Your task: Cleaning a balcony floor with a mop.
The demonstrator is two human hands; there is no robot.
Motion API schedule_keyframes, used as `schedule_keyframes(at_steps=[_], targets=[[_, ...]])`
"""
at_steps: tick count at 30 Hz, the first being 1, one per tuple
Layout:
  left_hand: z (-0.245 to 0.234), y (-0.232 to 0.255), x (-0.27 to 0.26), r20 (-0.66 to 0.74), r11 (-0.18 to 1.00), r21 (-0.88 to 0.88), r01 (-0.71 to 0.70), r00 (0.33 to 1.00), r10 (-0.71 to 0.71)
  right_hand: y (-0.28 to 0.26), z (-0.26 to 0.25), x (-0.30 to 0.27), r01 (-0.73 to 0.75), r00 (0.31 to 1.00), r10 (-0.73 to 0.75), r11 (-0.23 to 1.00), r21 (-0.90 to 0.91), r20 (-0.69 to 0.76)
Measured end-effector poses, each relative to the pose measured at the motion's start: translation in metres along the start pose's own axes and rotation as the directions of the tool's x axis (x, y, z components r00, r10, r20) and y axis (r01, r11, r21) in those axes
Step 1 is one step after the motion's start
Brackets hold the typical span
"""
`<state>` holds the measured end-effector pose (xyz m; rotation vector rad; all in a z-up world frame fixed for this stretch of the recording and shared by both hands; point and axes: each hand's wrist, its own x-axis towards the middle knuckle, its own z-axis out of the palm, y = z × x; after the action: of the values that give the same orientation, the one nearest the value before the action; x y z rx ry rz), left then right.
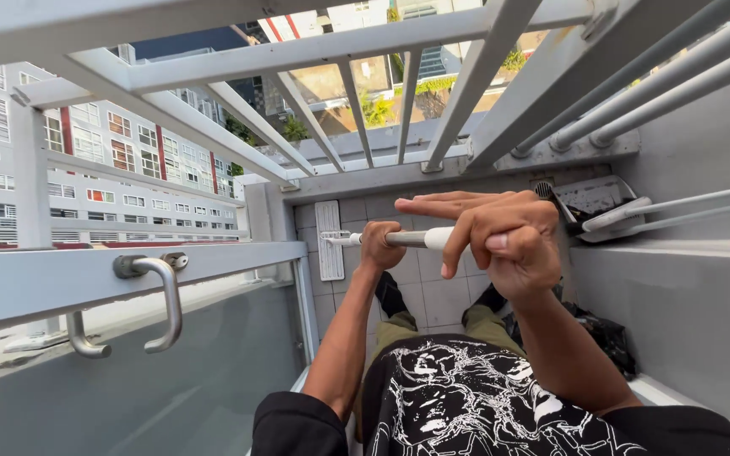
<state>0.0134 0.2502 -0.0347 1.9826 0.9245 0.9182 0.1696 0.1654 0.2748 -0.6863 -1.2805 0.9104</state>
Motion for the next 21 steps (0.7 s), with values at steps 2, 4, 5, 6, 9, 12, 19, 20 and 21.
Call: schedule_keyframes(at_steps=[2, 4, 5, 6, 9, 12, 19, 20, 21], targets=[[0.021, 0.000, -0.007, 0.045, 0.997, 0.032, 0.065, 0.997, -0.066, -0.007, -0.015, -0.009, -0.031, 0.999, 0.030, 0.998, -0.047, -0.018], [0.040, 0.004, -0.005, 0.080, 0.989, 0.073, 0.128, 0.988, -0.134, -0.012, -0.033, -0.018, -0.057, 0.998, 0.055, 0.994, -0.088, -0.029], [0.050, 0.007, -0.004, 0.065, 0.992, 0.076, 0.096, 0.993, -0.101, -0.014, -0.044, -0.026, -0.062, 0.997, 0.058, 0.995, -0.076, -0.058], [0.057, 0.010, -0.002, 0.055, 0.995, 0.083, 0.062, 0.996, -0.067, -0.015, -0.053, -0.033, -0.065, 0.994, 0.059, 0.996, -0.063, -0.091], [0.076, 0.014, -0.006, 0.061, 0.990, 0.089, 0.107, 0.992, -0.113, -0.022, -0.074, -0.037, -0.098, 0.992, 0.088, 0.988, -0.116, -0.087], [0.077, 0.043, -0.002, 0.089, 1.000, -0.017, 0.024, 0.996, -0.022, -0.045, -0.078, -0.034, -0.119, 0.993, 0.117, 0.985, -0.124, -0.025], [0.125, 0.069, 0.011, 0.124, 0.996, -0.035, 0.077, 0.990, -0.072, -0.070, -0.108, -0.044, -0.085, 0.996, 0.079, 0.988, -0.129, -0.047], [0.138, 0.072, 0.010, 0.116, 0.998, -0.042, 0.039, 0.993, -0.033, -0.077, -0.112, -0.048, -0.074, 0.996, 0.066, 0.986, -0.150, -0.056], [0.150, 0.075, 0.009, 0.107, 0.999, -0.048, 0.000, 0.994, 0.005, -0.086, -0.115, -0.053, -0.063, 0.997, 0.053, 0.983, -0.170, -0.064]])
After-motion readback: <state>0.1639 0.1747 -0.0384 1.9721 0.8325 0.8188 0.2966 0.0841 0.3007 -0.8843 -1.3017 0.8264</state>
